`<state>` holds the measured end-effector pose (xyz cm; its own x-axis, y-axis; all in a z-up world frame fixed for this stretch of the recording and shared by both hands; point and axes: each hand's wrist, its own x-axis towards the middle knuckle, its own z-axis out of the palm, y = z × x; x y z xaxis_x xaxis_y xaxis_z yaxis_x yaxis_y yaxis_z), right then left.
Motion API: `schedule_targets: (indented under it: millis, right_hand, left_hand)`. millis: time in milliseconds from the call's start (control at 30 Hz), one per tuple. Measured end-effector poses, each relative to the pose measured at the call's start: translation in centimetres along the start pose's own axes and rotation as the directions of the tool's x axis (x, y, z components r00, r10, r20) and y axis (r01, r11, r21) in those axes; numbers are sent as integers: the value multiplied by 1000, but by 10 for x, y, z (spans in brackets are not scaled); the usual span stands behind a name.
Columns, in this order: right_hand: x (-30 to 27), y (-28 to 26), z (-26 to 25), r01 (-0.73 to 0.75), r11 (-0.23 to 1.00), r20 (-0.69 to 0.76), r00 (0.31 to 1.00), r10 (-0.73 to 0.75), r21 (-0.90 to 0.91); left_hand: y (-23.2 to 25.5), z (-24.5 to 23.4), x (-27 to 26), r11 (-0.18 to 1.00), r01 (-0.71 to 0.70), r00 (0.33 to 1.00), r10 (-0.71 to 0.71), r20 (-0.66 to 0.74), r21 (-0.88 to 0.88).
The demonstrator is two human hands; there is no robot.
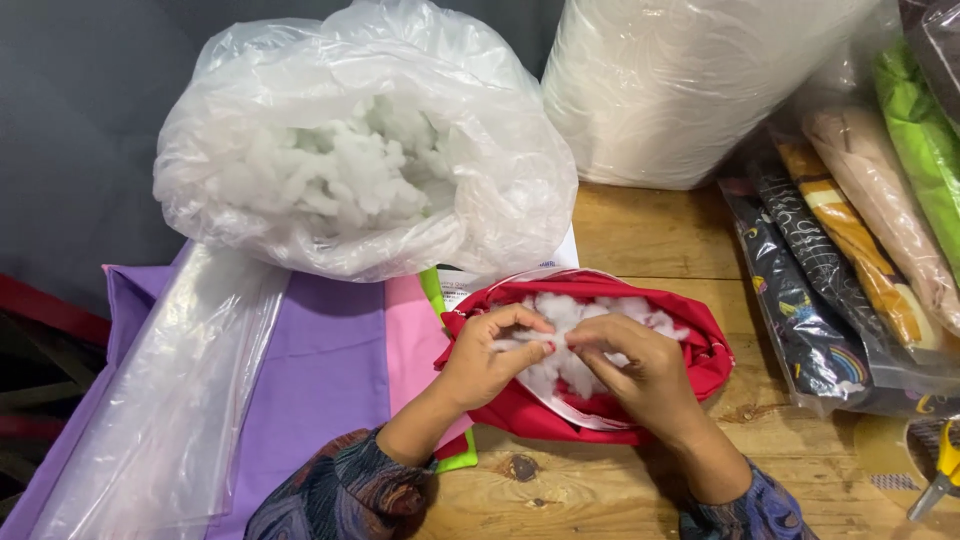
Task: Stuffing a red fabric pillowcase with white fiberfill material from a large plastic bag
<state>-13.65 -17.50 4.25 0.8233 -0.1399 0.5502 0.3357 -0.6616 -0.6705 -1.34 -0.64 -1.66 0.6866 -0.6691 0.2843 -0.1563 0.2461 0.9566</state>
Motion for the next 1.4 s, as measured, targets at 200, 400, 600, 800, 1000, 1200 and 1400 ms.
schedule_targets:
  millis: [200,400,600,800,1000,1200,1400]
  right_hand:
    - [-1,15,-28,-109,989,-107,987,119,101]
    - [-5,54,-73,-254,947,-247,922,298,197]
    - [15,8,-47,-92,939,459,854,245,-331]
    - [14,10,-18,-109,784,606,572,553,-612]
    - [14,20,-25,-181,720,549,531,645,-670]
    - [19,7,-39,-216,816,578,610,542,-537]
    - [9,16,-33,-161,947,263,935,236,-280]
  left_hand:
    - [-2,-13,6,989,8,976,-41,-216,-151]
    - [16,-34,13,999,-38,873,44,-486,23]
    - [1,4,2,583,-442,865,477,153,682]
    - [1,6,3,321,-328,929,-59,364,888]
    - [29,-11,-2,368,-189,850,-403,339,911]
    - [44,-6,-4,574,-170,883,-273,383,801]
    - [67,-16,-4,852,-36,989,-45,143,522]
